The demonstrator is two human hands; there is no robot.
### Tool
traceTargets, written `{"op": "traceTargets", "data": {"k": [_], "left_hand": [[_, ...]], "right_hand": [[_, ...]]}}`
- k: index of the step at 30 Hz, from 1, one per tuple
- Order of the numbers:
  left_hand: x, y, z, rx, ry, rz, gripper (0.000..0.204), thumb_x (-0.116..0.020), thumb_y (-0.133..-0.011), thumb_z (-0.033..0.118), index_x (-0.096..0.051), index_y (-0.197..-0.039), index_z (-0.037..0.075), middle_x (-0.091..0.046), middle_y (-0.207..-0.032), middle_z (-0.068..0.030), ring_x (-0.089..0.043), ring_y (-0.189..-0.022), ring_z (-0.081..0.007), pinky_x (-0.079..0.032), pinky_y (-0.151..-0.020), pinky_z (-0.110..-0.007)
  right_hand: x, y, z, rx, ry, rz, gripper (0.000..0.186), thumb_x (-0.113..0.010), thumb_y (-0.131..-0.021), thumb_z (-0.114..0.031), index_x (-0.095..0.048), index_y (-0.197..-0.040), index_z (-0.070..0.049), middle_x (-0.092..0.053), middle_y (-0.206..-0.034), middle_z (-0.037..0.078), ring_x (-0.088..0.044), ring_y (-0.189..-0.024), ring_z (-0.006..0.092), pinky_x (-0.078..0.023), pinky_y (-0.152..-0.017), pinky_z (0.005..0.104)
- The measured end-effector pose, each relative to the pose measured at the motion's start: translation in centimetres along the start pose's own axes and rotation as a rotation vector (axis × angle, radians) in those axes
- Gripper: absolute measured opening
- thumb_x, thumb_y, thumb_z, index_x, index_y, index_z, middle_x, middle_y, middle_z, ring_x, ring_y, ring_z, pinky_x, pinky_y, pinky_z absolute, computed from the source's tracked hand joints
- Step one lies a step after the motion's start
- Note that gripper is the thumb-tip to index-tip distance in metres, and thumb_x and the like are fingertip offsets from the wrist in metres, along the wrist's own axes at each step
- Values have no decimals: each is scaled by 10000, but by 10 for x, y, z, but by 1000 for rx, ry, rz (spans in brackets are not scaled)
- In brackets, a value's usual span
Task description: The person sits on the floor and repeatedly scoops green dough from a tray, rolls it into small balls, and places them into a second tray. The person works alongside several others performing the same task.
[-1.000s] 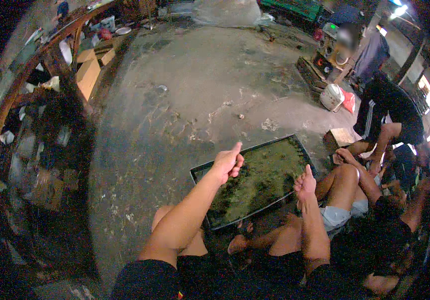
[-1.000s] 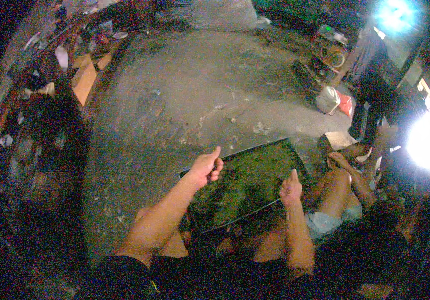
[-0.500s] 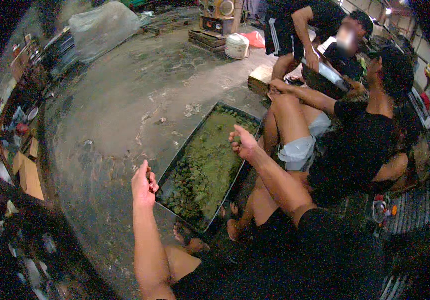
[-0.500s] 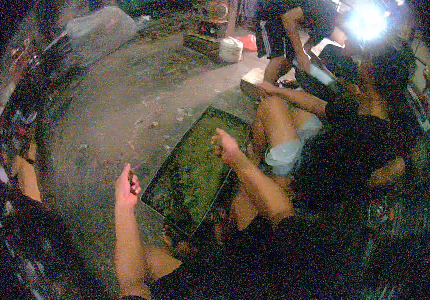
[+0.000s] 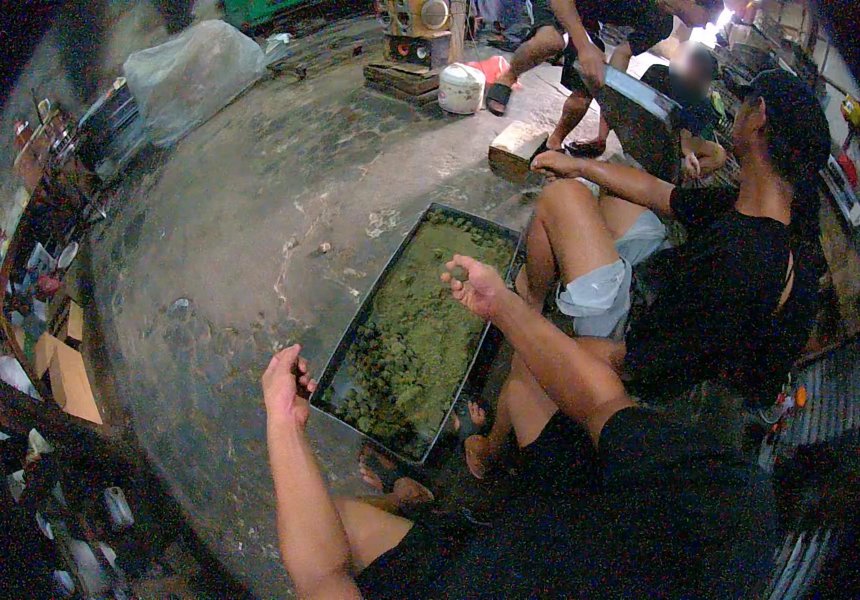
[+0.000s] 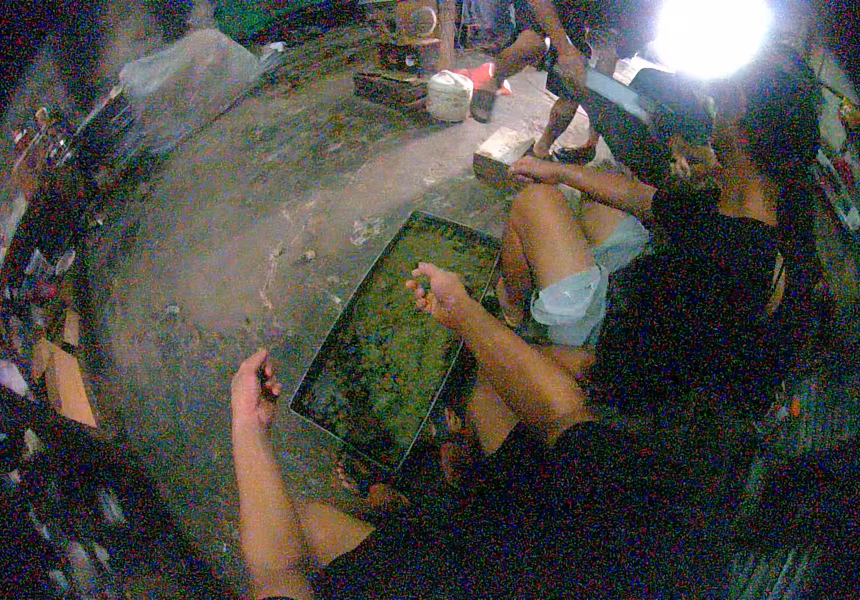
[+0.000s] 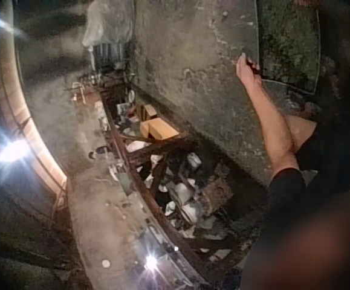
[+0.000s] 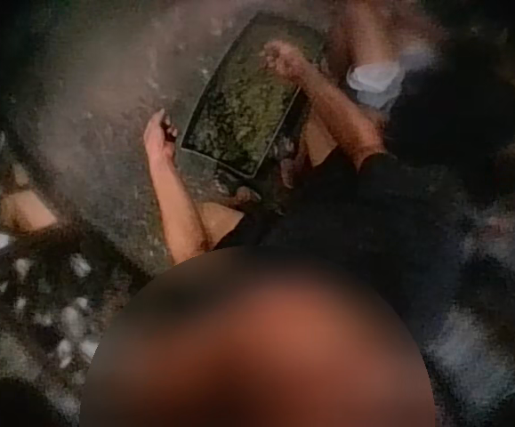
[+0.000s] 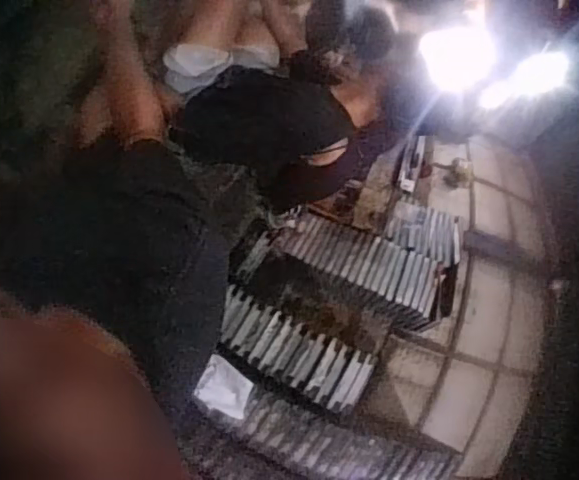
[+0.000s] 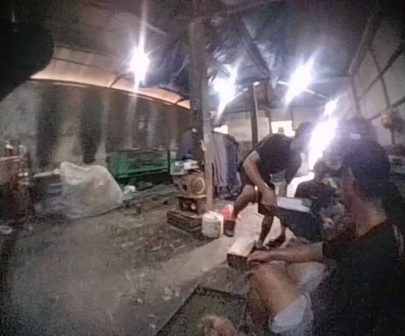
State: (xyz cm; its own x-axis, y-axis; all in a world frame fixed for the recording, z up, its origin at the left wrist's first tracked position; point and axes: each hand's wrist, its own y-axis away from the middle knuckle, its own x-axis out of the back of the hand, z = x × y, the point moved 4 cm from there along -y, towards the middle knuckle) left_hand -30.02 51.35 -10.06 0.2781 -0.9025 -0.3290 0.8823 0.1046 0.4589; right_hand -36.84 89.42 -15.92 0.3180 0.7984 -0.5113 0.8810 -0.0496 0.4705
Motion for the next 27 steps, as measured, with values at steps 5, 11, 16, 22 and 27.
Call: {"op": "traceTargets", "data": {"k": [5,11,16,22,27], "left_hand": [[7,1,1,6,46,4,141,-640,-887,182,-539,-946,103,-509,-658,-21,-427,-511,-115,-357,-436,-288],[3,-7,-6,25,92,-34,126,-626,-898,190,-546,-929,98,-532,-672,-40,-445,-497,-122,-374,-438,-281],[8,-7,-9,38,102,-32,114,-613,-908,186,-548,-923,94,-542,-684,-43,-466,-495,-129,-386,-441,-287],[7,-10,-10,51,112,-45,111,-606,-914,194,-550,-923,98,-545,-684,-40,-471,-494,-131,-390,-446,-287],[9,-11,-11,71,103,-32,124,-610,-912,211,-549,-913,103,-544,-679,-38,-472,-492,-135,-389,-450,-286]], "right_hand": [[-12,18,-9,-66,-26,60,280,-569,-937,-382,-520,-871,-114,-531,-724,45,-403,-494,111,-329,-420,250],[1,15,-11,8,94,91,320,-605,-904,-411,-525,-790,-122,-530,-653,27,-419,-475,138,-318,-371,277],[-12,17,-11,4,12,39,271,-611,-904,-362,-546,-834,-109,-555,-690,34,-464,-496,158,-393,-424,287],[-1,10,-14,-28,-99,37,252,-588,-922,-346,-545,-853,-107,-552,-723,41,-429,-484,147,-357,-410,300],[1,11,-15,-27,35,39,323,-571,-928,-381,-532,-759,-109,-512,-632,43,-379,-442,142,-299,-362,308]]}}
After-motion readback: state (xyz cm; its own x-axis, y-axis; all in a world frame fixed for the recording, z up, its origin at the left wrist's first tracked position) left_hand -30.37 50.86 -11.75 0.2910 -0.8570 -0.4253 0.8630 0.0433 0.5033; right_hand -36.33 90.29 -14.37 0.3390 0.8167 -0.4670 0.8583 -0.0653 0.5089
